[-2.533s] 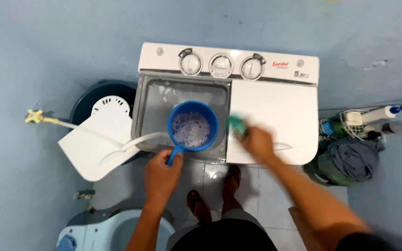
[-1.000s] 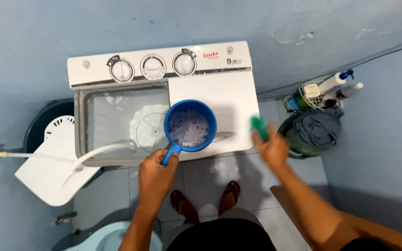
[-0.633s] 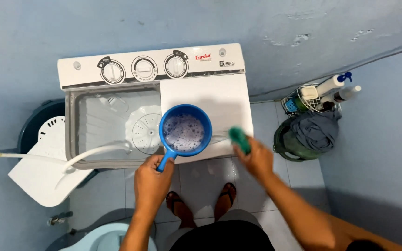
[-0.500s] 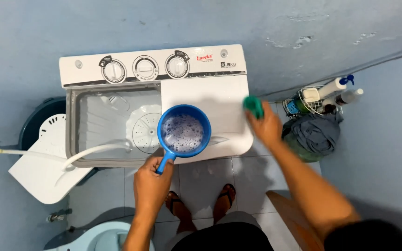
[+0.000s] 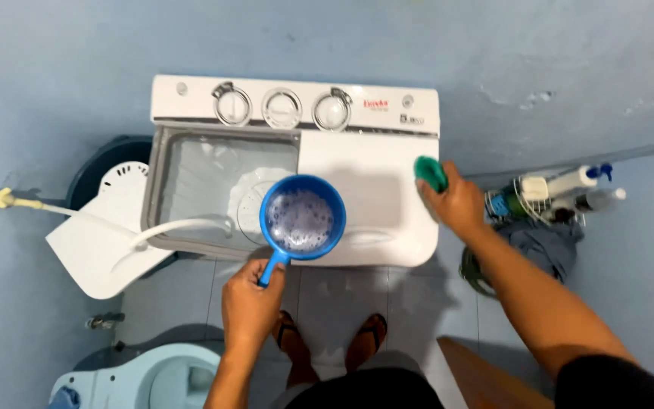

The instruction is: The recorder scrubs and cleans the surfaces and interior of a twin-tub washing machine using a brush and soapy water.

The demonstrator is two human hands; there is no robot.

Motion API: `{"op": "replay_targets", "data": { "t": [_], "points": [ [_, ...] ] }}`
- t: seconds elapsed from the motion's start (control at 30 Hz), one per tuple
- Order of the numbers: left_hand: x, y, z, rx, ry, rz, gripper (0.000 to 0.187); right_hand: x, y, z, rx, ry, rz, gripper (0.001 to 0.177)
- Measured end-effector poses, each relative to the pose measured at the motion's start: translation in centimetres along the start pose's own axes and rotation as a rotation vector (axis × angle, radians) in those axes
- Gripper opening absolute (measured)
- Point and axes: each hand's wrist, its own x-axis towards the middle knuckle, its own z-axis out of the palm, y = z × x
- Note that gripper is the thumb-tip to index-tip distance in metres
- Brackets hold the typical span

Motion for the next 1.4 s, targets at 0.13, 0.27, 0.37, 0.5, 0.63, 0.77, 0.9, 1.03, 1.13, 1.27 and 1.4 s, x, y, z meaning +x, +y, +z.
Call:
{"op": "replay_targets", "data": {
  "t": [0.13, 0.27, 0.37, 0.5, 0.63, 0.77, 0.9, 1.03, 1.13, 1.27, 1.4],
  "points": [
    [-0.1, -0.7, -0.3, -0.013, 0.043, 0.013, 0.028, 4.0, -3.6, 3.9, -0.008, 0.08, -0.094, 0.055],
    [0.3, -1.0, 0.1, 0.027, 0.049, 0.091, 0.03, 0.5, -8.0, 8.8, -0.055, -0.103, -0.132, 0.059],
    [0.4, -1.6, 0.2, 0.059, 0.041, 0.107, 0.031, -3.9, -12.1, 5.2, -0.033, -0.204, -0.185, 0.062],
    [0.9, -2.0, 0.4, 0.074, 0.089, 0.228, 0.035, -6.8, -10.9, 1.9, 0.232, -0.483, 0.118, 0.058],
    [0.3, -1.0, -0.2, 0.071, 0.041, 0.232, 0.036, -6.3, -8.1, -0.2, 0.743, -0.385, 0.326, 0.045],
    [-0.1, 0.7, -0.3, 0.138, -0.127, 0.179, 0.034, -5.6, -14.2, -9.0, 0.558, -0.323, 0.178, 0.046],
    [-0.5, 1.0, 1.1, 0.25, -0.272, 0.214, 0.033, -4.1, -18.9, -10.2, -0.022, -0.543, -0.418, 0.035],
    [-1.3, 1.8, 1.7, 0.245, -0.278, 0.304, 0.032, -2.6, -17.6, -4.4, -0.235, -0.501, -0.696, 0.029],
    [-1.4, 2.1, 2.2, 0.229, -0.275, 0.321, 0.033, -2.8, -16.4, -2.2, -0.223, -0.413, -0.626, 0.028],
    [-1.1, 1.1, 2.4, 0.198, -0.279, 0.283, 0.034, -2.9, -15.7, -2.9, 0.0, -0.542, -0.587, 0.046],
    [0.1, -0.5, 2.9, 0.151, -0.201, 0.313, 0.033, -2.4, -16.6, -6.6, 0.28, -0.564, -0.402, 0.045]
  ]
}}
